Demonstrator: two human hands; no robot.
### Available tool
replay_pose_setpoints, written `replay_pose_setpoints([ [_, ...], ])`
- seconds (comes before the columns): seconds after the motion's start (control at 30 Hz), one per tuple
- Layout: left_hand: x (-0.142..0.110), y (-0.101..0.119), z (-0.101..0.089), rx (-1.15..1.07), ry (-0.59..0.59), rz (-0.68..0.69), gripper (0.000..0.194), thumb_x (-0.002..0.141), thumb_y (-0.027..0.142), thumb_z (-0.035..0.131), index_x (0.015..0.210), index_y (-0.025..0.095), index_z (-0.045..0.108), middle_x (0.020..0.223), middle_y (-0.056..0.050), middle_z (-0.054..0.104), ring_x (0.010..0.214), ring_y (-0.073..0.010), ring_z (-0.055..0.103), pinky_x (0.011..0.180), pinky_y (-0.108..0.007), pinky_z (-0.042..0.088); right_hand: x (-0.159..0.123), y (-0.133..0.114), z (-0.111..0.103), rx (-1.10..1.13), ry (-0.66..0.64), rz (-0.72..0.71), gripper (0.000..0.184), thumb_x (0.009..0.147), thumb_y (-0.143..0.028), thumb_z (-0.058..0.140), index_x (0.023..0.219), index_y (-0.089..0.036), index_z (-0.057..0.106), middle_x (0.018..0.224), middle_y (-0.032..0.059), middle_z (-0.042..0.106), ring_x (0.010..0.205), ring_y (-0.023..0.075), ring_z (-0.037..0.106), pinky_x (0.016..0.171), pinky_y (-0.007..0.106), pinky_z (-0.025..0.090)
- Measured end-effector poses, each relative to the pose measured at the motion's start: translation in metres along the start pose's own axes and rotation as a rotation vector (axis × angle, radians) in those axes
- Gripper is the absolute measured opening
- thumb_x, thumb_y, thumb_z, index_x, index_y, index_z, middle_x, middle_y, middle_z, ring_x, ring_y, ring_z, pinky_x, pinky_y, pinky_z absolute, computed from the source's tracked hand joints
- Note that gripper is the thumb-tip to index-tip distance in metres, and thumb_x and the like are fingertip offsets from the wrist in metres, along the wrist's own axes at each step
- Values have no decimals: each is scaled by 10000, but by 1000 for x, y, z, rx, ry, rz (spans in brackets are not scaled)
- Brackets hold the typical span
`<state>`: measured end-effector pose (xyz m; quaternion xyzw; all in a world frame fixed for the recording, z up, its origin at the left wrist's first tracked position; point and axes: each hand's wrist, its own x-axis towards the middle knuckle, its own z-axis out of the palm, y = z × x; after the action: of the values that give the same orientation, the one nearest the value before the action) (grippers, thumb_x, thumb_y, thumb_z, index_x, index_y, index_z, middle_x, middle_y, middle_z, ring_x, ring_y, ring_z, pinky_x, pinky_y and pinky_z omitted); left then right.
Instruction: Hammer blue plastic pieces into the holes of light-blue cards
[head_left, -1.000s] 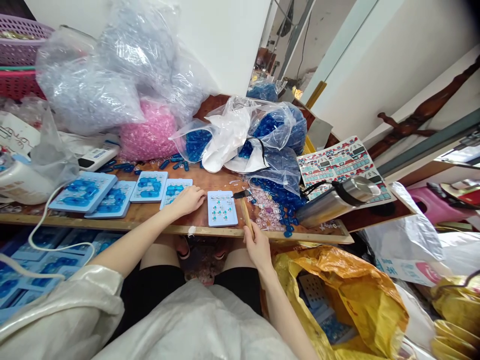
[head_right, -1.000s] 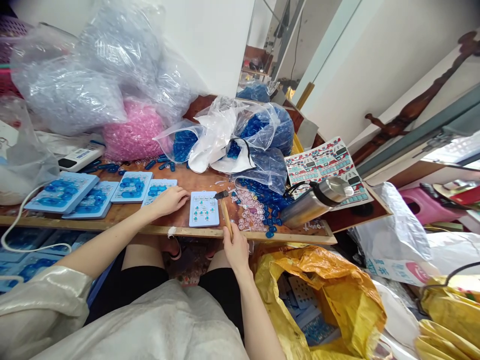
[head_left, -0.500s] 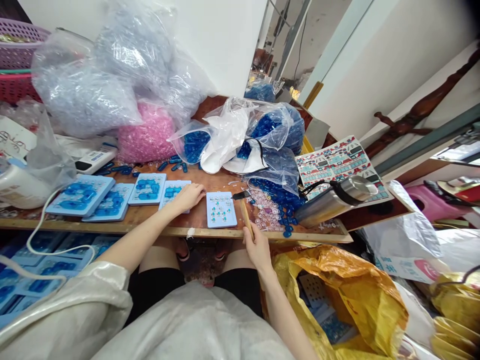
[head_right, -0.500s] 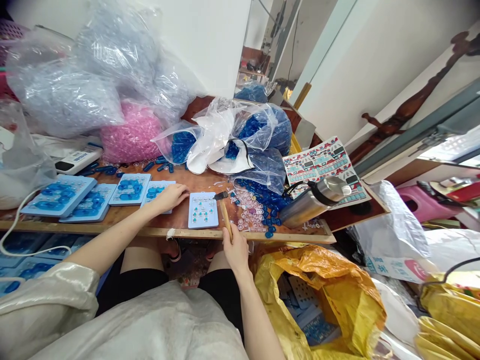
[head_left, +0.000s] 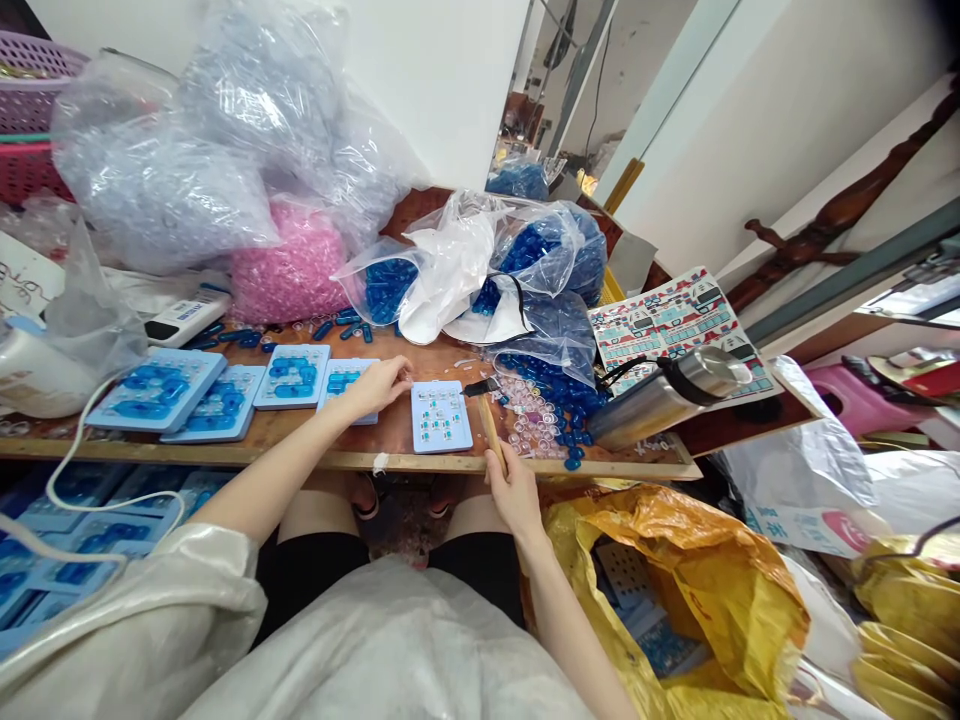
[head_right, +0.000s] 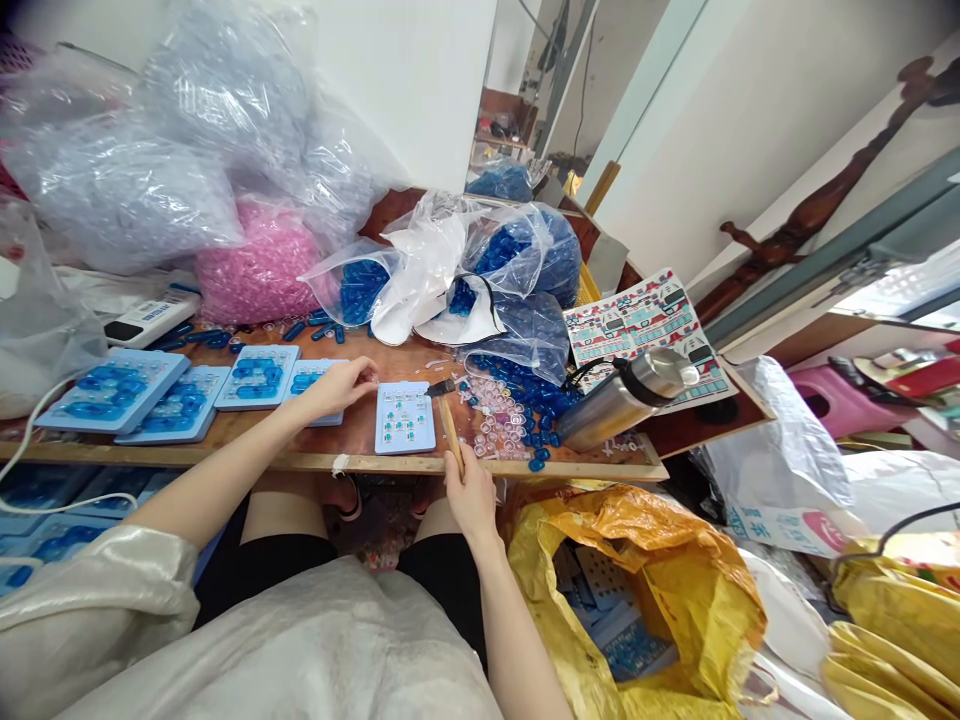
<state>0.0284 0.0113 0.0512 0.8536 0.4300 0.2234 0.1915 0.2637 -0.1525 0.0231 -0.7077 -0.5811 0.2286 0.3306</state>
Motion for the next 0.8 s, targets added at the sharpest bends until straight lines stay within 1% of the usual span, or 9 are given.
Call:
replay_pose_setpoints([
  [0.03,-7,10,-2,-96,-5,-18,191,815,279,498,949,147,531,832,-31,614,753,-138,573,697,-244,434,0,0,0,-2,-3,11,418,854,-455,352,1097,-186,559,687,30,595,650,171,550,635,262,406],
  [0.1,-21,27,-3,-215,-59,-18,211,813,340,507,919,161,543,822,-13,623,725,-124,572,678,-229,433,0,-1,0,-10,-8,29,425,853,-459,351,1112,-187,550,707,34,601,663,174,553,647,267,408],
  [0.2,-36,39,8,-212,-107,20,192,807,330,519,889,162,564,844,-19,617,756,-130,568,706,-238,426,-1,-1,1,-20,-12,31,424,854,-460,352,1114,-188,548,738,42,610,672,175,557,652,268,410],
  [0.3,-43,36,21,-147,-47,33,193,810,316,517,907,157,566,882,-39,600,799,-145,561,740,-260,421,-2,-2,1,-12,-14,4,421,856,-457,356,1102,-176,550,757,51,620,681,174,562,649,262,411],
  [0.37,-45,34,27,-158,-15,40,203,821,322,504,931,160,562,890,-40,594,794,-138,559,745,-259,425,-4,-4,1,-9,-22,-18,415,860,-451,357,1100,-172,549,769,54,627,686,172,567,645,255,413],
  [0.57,-51,37,35,-71,83,82,256,852,386,452,906,165,568,895,-45,576,884,-162,512,816,-296,410,-11,-20,-8,-40,-33,-85,393,868,-413,367,1131,-178,541,799,48,645,688,164,585,648,239,416],
  [0.67,-53,38,39,-69,105,69,265,859,382,438,896,157,574,897,-53,561,875,-155,503,811,-294,413,-19,-30,-14,-59,-33,-152,376,881,-395,359,1125,-177,544,831,51,652,711,169,592,652,238,414],
  [0.73,-53,38,40,-77,103,62,255,854,370,448,897,157,581,888,-53,556,861,-151,503,804,-291,415,-25,-36,-15,-63,-30,-191,371,893,-383,342,1137,-182,536,882,58,653,766,177,601,674,241,415],
  [0.8,-52,37,42,-87,102,54,241,846,357,464,894,156,587,874,-52,552,842,-148,502,790,-289,418,-29,-39,-13,-114,-49,-191,362,897,-374,336,1138,-195,538,897,61,652,792,184,607,672,240,414],
])
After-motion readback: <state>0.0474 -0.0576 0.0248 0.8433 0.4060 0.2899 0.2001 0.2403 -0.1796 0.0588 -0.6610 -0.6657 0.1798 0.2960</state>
